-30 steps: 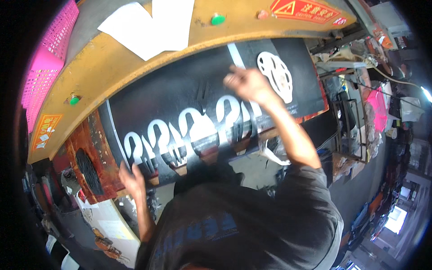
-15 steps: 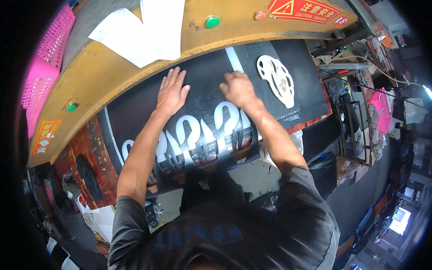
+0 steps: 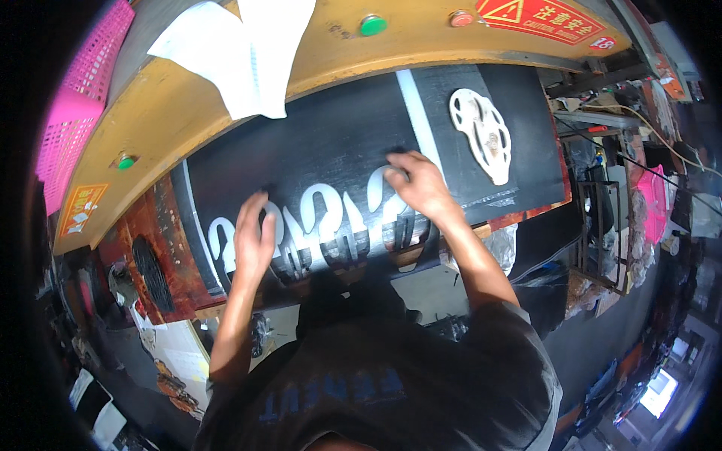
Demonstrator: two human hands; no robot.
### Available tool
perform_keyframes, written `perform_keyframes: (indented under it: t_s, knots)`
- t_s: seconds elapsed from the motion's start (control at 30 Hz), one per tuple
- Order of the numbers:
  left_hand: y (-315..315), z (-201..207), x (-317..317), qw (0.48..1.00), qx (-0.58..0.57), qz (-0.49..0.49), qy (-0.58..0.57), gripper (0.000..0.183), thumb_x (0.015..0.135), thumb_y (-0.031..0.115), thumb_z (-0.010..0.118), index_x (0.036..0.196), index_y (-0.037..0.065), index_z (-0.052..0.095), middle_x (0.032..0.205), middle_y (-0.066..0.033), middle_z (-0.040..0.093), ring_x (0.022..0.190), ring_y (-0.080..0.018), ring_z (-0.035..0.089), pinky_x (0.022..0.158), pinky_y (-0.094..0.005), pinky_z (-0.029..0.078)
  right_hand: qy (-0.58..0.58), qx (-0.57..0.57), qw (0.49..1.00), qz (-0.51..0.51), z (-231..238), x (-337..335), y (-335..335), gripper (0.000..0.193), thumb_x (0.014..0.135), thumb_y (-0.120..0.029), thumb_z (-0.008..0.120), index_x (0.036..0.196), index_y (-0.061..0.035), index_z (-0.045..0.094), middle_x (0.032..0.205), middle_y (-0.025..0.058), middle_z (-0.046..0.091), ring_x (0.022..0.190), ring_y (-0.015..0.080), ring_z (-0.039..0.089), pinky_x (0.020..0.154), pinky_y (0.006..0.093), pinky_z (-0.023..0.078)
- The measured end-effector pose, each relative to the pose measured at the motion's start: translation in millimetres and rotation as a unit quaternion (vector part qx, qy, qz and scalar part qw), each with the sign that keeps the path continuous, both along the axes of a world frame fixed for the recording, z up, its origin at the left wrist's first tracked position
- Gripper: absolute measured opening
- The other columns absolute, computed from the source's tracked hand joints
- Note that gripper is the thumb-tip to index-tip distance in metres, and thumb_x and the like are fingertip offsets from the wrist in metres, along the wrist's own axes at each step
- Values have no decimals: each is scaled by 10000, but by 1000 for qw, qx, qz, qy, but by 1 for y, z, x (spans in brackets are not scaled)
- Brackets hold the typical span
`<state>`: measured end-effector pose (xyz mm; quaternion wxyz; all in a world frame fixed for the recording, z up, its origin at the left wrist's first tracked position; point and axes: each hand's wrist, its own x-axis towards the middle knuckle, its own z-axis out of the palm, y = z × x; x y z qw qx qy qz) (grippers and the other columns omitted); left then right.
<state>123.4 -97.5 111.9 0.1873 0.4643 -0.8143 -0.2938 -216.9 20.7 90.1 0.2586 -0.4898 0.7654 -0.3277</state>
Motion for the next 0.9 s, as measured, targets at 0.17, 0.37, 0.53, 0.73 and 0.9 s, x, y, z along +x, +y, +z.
perform_keyframes:
  t_s: [0.17, 0.37, 0.53, 0.73, 0.9]
  knots:
    - [-12, -10, -74, 953, -195, -188, -138, 395, 954, 208, 740, 1286, -5, 712, 1321, -259, 691, 1270, -427, 650, 1103, -482, 524, 178, -15, 966, 185, 10, 50, -44, 359, 967, -247, 724, 1256, -36, 757, 1238, 199, 737, 1158, 385, 672, 1025, 454, 534]
    - [81, 4, 64, 929, 256, -229, 134, 181, 973, 185, 752, 841, 67, 788, 792, -81, 728, 709, -220, 700, 626, -349, 564, -40, -20, 996, -79, 14, -34, 53, 259, 1009, -177, 735, 1197, -4, 779, 1058, 161, 792, 982, 223, 754, 893, 341, 582]
    - [44, -59, 200, 920, 0, 382, -86, 472, 1077, 381, 621, 1143, -75, 719, 1057, -203, 743, 963, -316, 686, 920, -397, 535, -12, 239, 958, -159, -6, -38, 100, 572, 975, -376, 731, 1363, 36, 651, 1107, 250, 779, 1043, 364, 770, 933, 421, 582]
    - [43, -104, 237, 937, 177, 297, -45, 528, 1072, 420, 632, 910, -83, 636, 741, -105, 620, 738, -185, 507, 707, -430, 472, -169, 107, 919, -339, -29, -1, 120, 455, 964, -266, 801, 1278, 20, 638, 965, 71, 742, 724, 119, 671, 717, 304, 558]
    - [40, -76, 226, 934, 224, 273, 60, 510, 1073, 427, 637, 880, -45, 634, 691, -108, 516, 712, -147, 458, 653, -403, 437, -336, 51, 906, -253, -43, 23, 141, 140, 1004, -200, 748, 969, -72, 704, 767, -22, 658, 646, 67, 551, 627, 258, 455]
